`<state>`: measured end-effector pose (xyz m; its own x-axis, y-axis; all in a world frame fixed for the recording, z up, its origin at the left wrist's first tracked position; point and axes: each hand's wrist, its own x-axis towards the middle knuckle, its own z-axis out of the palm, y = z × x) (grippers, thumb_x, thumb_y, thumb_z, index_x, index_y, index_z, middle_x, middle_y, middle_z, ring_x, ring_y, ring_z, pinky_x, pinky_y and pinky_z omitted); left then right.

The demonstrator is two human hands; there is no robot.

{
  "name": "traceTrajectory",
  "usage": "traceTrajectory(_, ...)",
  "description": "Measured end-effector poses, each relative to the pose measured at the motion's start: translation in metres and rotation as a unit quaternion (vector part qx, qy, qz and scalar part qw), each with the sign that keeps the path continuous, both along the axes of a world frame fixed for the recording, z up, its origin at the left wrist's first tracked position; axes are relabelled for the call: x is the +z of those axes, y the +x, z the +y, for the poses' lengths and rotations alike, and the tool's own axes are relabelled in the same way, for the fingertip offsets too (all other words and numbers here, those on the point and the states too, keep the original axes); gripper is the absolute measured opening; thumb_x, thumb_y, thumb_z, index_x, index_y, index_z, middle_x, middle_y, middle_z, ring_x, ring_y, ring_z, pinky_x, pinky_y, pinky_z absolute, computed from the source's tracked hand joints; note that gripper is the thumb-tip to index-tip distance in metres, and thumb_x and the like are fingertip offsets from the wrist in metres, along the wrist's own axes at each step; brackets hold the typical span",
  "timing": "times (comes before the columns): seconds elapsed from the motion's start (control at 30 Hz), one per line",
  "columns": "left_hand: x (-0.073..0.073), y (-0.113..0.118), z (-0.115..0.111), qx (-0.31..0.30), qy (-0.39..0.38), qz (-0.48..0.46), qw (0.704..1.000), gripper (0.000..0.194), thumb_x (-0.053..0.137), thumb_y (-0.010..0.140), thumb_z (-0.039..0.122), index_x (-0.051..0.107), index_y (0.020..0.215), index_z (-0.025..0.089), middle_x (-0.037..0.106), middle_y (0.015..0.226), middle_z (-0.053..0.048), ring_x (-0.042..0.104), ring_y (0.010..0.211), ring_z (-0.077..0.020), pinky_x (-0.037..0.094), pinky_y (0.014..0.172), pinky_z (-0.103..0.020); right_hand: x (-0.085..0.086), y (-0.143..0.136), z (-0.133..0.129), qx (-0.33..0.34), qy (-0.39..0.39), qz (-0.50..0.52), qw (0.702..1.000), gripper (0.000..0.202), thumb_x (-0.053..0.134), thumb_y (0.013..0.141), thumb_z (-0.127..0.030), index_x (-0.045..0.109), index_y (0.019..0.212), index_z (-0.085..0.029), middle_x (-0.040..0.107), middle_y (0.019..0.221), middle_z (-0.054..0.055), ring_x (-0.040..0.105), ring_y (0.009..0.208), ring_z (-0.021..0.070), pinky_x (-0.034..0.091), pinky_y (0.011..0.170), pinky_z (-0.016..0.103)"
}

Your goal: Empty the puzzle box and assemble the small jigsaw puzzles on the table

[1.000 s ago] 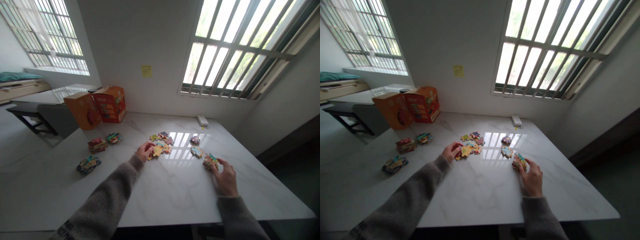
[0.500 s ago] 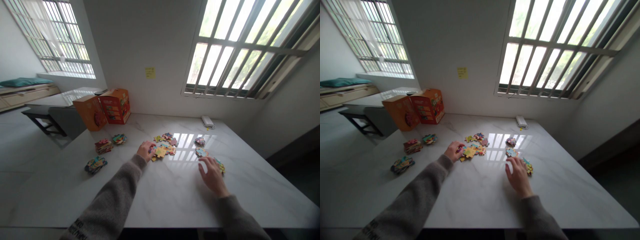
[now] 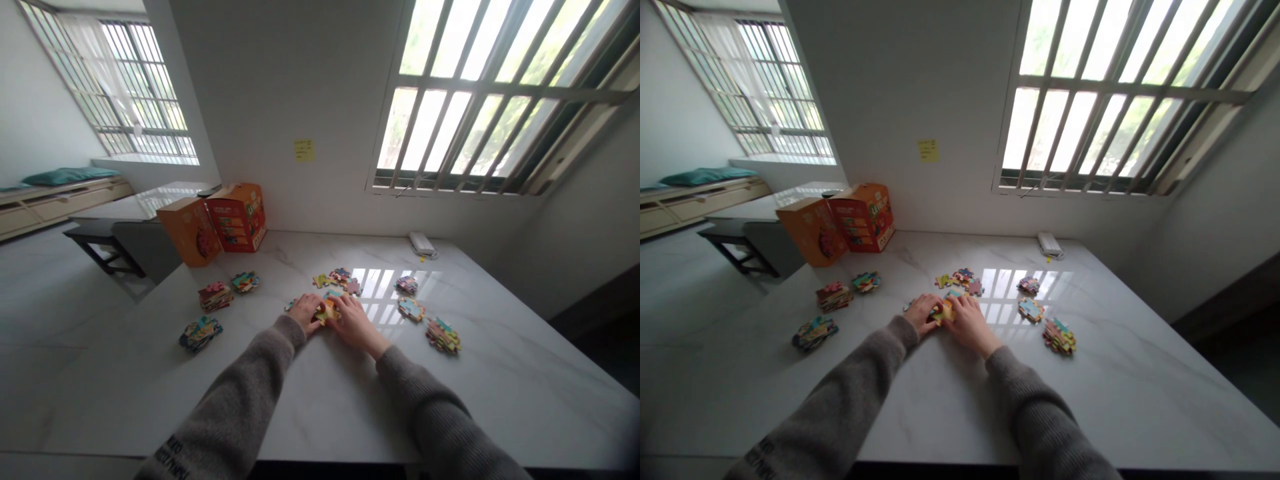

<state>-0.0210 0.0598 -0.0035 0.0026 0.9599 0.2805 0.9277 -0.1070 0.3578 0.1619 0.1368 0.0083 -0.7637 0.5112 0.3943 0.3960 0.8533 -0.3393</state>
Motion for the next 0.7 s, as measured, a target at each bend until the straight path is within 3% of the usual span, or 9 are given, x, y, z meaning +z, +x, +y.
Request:
traceTrajectory(0.1,-0.004,-0.001,0.0,-0.013,0.014,-0.011,1.0,0.031,0.068,0.071,0.019,0.056,0.099,0.021,0.062,0.109,-0.008,0.054,0.106,-0.0277,0.041,0.092,-0.039,-0.011,-0.005,0.001,0.005,-0.033,0.023,0.999,0.065,0.074,0.078,-0.036,0.048,0.136,-0.022,0.057,0.117,0.013,0.052,0.11,0.0307,0.043,0.096,0.047)
traceTrajectory(0.17,-0.006,-0.001,0.0,-0.018,0.023,-0.021,0.999,0.036,0.067,0.07,0.015,0.056,0.103,0.022,0.062,0.109,-0.008,0.055,0.106,-0.0277,0.042,0.092,-0.04,-0.014,-0.004,0.004,0.006,-0.068,0.045,0.997,0.065,0.079,0.072,-0.035,0.053,0.13,-0.022,0.056,0.112,0.011,0.054,0.104,0.0284,0.045,0.093,0.046)
traceTrajectory(0.3,-0.007,-0.003,0.0,-0.018,0.032,-0.037,0.999,0.048,0.065,0.07,0.014,0.055,0.116,0.022,0.061,0.115,-0.009,0.054,0.109,-0.0288,0.043,0.095,-0.043,-0.012,0.002,0.008,0.009,-0.161,0.109,0.981,0.022,0.074,0.075,-0.032,0.062,0.088,-0.019,0.055,0.094,0.004,0.054,0.084,0.019,0.049,0.078,0.035)
traceTrajectory(0.37,-0.005,-0.004,-0.001,-0.032,0.054,-0.044,0.997,0.055,0.063,0.072,0.014,0.052,0.125,0.022,0.059,0.123,-0.01,0.052,0.115,-0.0292,0.041,0.1,-0.044,-0.008,0.006,0.009,0.012,-0.231,0.144,0.962,0.021,0.067,0.081,-0.036,0.056,0.074,-0.019,0.052,0.079,0.0,0.051,0.071,0.0151,0.046,0.066,0.029)
traceTrajectory(0.53,0.003,0.001,-0.005,-0.077,0.136,-0.06,0.986,0.078,0.067,0.073,0.022,0.036,0.144,0.021,0.052,0.136,-0.013,0.047,0.124,-0.0301,0.037,0.107,-0.045,0.006,0.017,0.007,-0.003,-0.434,0.227,0.872,0.031,0.06,0.084,-0.05,0.056,0.083,-0.019,0.047,0.062,-0.005,0.041,0.049,0.0106,0.033,0.047,0.024)
traceTrajectory(0.63,0.007,0.006,-0.006,-0.09,0.15,-0.048,0.983,0.087,0.076,0.069,0.04,0.038,0.144,0.018,0.053,0.135,-0.015,0.048,0.121,-0.033,0.039,0.104,-0.047,0.015,0.019,0.003,0.015,-0.459,0.246,0.854,0.036,0.066,0.079,-0.053,0.059,0.082,-0.018,0.048,0.062,-0.005,0.039,0.049,0.0096,0.03,0.047,0.024)
traceTrajectory(0.7,0.009,0.008,-0.006,-0.081,0.145,-0.036,0.985,0.081,0.076,0.071,0.045,0.044,0.14,0.019,0.056,0.13,-0.015,0.05,0.118,-0.0329,0.04,0.101,-0.046,0.02,0.018,-0.001,0.035,-0.467,0.239,0.851,0.039,0.068,0.077,-0.055,0.06,0.081,-0.017,0.048,0.061,-0.004,0.038,0.05,0.0094,0.029,0.047,0.024)
